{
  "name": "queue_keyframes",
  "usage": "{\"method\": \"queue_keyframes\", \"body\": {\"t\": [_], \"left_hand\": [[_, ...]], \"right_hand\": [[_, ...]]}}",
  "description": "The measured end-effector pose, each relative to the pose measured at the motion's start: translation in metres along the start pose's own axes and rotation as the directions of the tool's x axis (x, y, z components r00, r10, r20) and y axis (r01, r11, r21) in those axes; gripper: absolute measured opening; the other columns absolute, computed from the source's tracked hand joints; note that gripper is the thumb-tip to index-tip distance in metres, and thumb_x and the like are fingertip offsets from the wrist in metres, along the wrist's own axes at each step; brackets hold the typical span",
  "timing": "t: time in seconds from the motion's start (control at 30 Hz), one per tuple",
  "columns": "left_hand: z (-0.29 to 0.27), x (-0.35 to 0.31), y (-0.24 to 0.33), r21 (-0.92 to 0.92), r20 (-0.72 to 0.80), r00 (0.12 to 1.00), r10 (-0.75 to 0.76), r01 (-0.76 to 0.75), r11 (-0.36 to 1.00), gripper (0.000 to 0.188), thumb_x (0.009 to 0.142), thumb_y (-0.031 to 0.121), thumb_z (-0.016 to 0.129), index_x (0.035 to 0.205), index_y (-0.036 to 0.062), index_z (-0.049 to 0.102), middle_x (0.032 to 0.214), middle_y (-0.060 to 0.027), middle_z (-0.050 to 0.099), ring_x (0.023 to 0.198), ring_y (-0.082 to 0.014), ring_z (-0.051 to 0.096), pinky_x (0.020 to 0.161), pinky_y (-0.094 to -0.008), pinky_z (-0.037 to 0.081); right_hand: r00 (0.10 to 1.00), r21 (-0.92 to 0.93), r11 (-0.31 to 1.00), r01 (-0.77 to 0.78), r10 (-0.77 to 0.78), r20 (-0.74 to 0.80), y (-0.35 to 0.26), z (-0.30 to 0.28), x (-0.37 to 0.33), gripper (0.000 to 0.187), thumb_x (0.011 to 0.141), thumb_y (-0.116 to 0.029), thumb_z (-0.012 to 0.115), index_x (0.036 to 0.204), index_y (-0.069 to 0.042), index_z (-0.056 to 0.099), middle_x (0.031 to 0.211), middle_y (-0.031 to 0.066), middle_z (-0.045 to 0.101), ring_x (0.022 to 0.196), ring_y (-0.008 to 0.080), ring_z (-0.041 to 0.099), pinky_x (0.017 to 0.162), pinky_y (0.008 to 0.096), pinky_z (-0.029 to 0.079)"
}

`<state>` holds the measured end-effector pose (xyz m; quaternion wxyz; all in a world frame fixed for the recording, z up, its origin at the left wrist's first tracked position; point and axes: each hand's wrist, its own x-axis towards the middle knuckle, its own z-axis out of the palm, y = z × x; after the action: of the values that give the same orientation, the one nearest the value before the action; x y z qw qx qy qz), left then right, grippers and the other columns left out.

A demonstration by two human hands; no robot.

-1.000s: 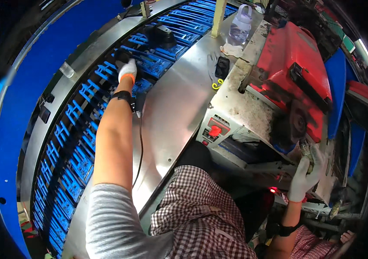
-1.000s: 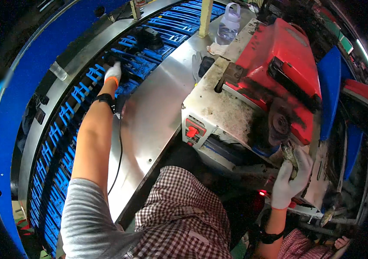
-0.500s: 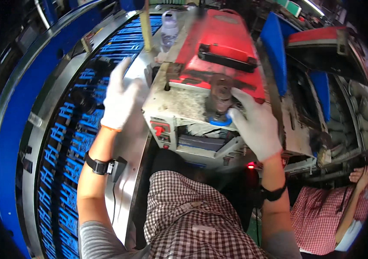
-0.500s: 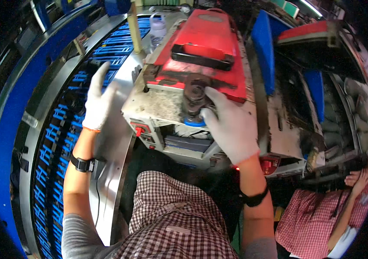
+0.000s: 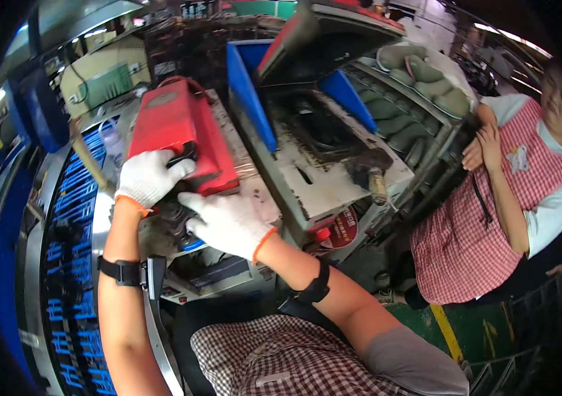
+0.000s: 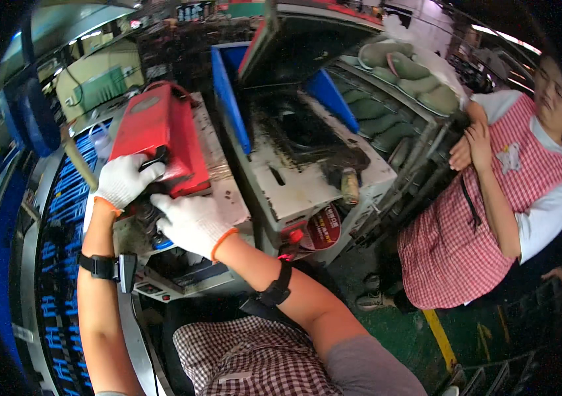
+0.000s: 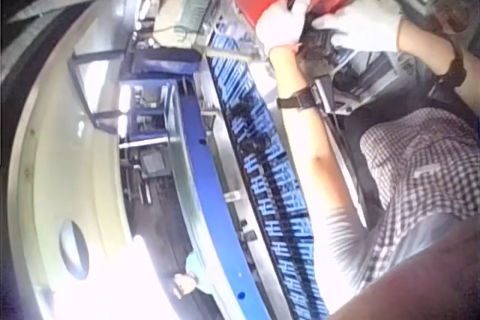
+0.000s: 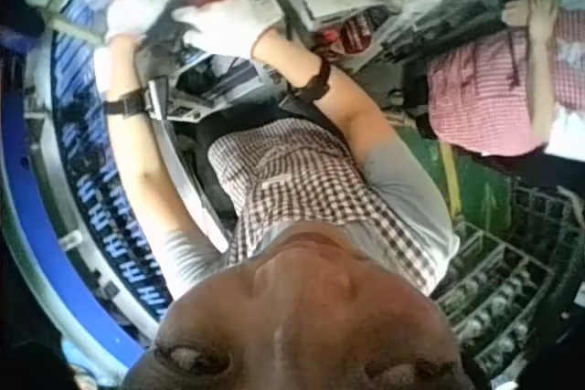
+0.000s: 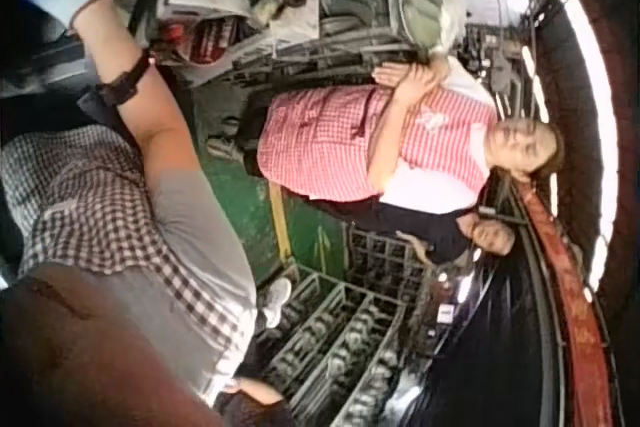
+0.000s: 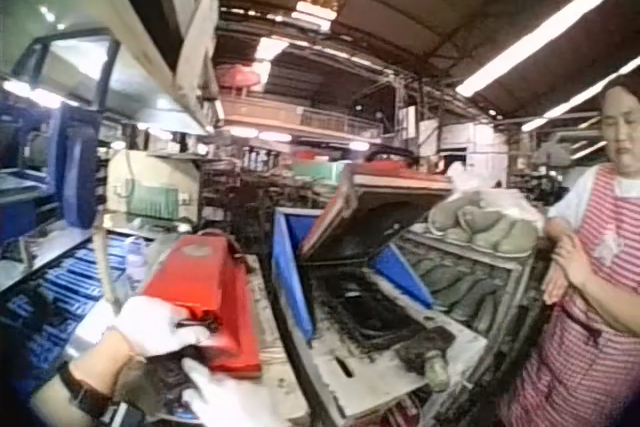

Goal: Operating a heat press machine to bond shoe soles to uppers on an assembly line.

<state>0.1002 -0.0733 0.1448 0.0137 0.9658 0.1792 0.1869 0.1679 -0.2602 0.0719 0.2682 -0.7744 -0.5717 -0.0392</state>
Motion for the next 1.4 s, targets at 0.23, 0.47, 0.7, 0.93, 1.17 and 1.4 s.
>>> {"method": "queue_keyframes", "body": {"t": [0.23, 0.47, 0.7, 0.93, 1.17, 1.4], "left_hand": [[0.017, 0.001, 0.009, -0.005, -0.168, 0.986, -0.003, 0.002, 1.0, 0.053, 0.09, 0.06, 0.065, 0.088, 0.0082, 0.075, 0.082, -0.0219, 0.072, 0.084, -0.0413, 0.072, 0.076, -0.0512, 0.055], [0.02, 0.0, 0.007, 0.027, -0.166, 0.986, -0.018, 0.022, 0.999, 0.05, 0.088, 0.057, 0.069, 0.087, 0.0074, 0.073, 0.078, -0.0223, 0.07, 0.079, -0.0434, 0.07, 0.072, -0.0533, 0.055], [0.032, 0.007, 0.009, -0.006, -0.178, 0.984, -0.021, 0.02, 1.0, 0.045, 0.089, 0.051, 0.071, 0.091, 0.0065, 0.074, 0.081, -0.0233, 0.071, 0.082, -0.0436, 0.071, 0.074, -0.0529, 0.055], [0.025, 0.004, 0.002, -0.009, -0.137, 0.989, -0.061, 0.06, 0.998, 0.047, 0.091, 0.052, 0.07, 0.091, 0.0049, 0.071, 0.084, -0.0247, 0.071, 0.084, -0.0457, 0.071, 0.075, -0.0534, 0.053], [0.02, -0.033, 0.027, -0.056, -0.357, 0.927, 0.119, -0.148, 0.987, 0.049, 0.086, 0.038, 0.071, 0.126, 0.0095, 0.072, 0.117, -0.0182, 0.074, 0.112, -0.037, 0.069, 0.104, -0.0482, 0.051], [0.013, -0.15, -0.08, -0.478, -0.253, 0.806, -0.535, 0.376, 0.794, 0.088, 0.088, 0.046, 0.072, 0.159, 0.0065, 0.039, 0.152, -0.0285, 0.051, 0.141, -0.0448, 0.049, 0.118, -0.0476, 0.041]], "right_hand": [[0.999, 0.019, 1.0, 0.012, -0.011, -0.053, 0.009, 0.001, -0.001, 0.047, 0.097, -0.036, 0.058, 0.139, -0.015, 0.06, 0.085, 0.0175, 0.075, 0.074, 0.0368, 0.074, 0.067, 0.0508, 0.059], [0.987, 0.12, 0.993, 0.002, 0.017, -0.16, 0.01, 0.012, 0.0, 0.033, 0.091, -0.03, 0.063, 0.119, -0.013, 0.066, 0.078, 0.0175, 0.073, 0.071, 0.0388, 0.072, 0.065, 0.055, 0.057], [0.985, 0.118, 0.993, -0.012, 0.032, -0.169, 0.017, 0.01, -0.003, 0.033, 0.087, -0.03, 0.065, 0.115, -0.01, 0.066, 0.076, 0.0186, 0.071, 0.071, 0.0398, 0.072, 0.066, 0.0548, 0.056], [0.982, 0.101, 0.995, -0.005, 0.024, -0.186, 0.009, 0.018, 0.003, 0.03, 0.086, -0.03, 0.065, 0.11, -0.012, 0.066, 0.08, 0.0195, 0.073, 0.076, 0.0398, 0.073, 0.07, 0.0553, 0.055], [0.996, -0.005, 0.996, 0.084, -0.084, 0.019, 0.003, -0.011, -0.009, 0.033, 0.099, -0.037, 0.06, 0.122, -0.012, 0.062, 0.083, 0.0173, 0.072, 0.067, 0.0358, 0.07, 0.059, 0.0502, 0.055], [0.992, 0.062, 0.995, -0.075, 0.08, -0.099, 0.028, 0.004, 0.0, 0.049, 0.094, -0.035, 0.069, 0.141, -0.023, 0.065, 0.092, 0.0221, 0.074, 0.086, 0.0346, 0.074, 0.083, 0.0429, 0.055]]}}
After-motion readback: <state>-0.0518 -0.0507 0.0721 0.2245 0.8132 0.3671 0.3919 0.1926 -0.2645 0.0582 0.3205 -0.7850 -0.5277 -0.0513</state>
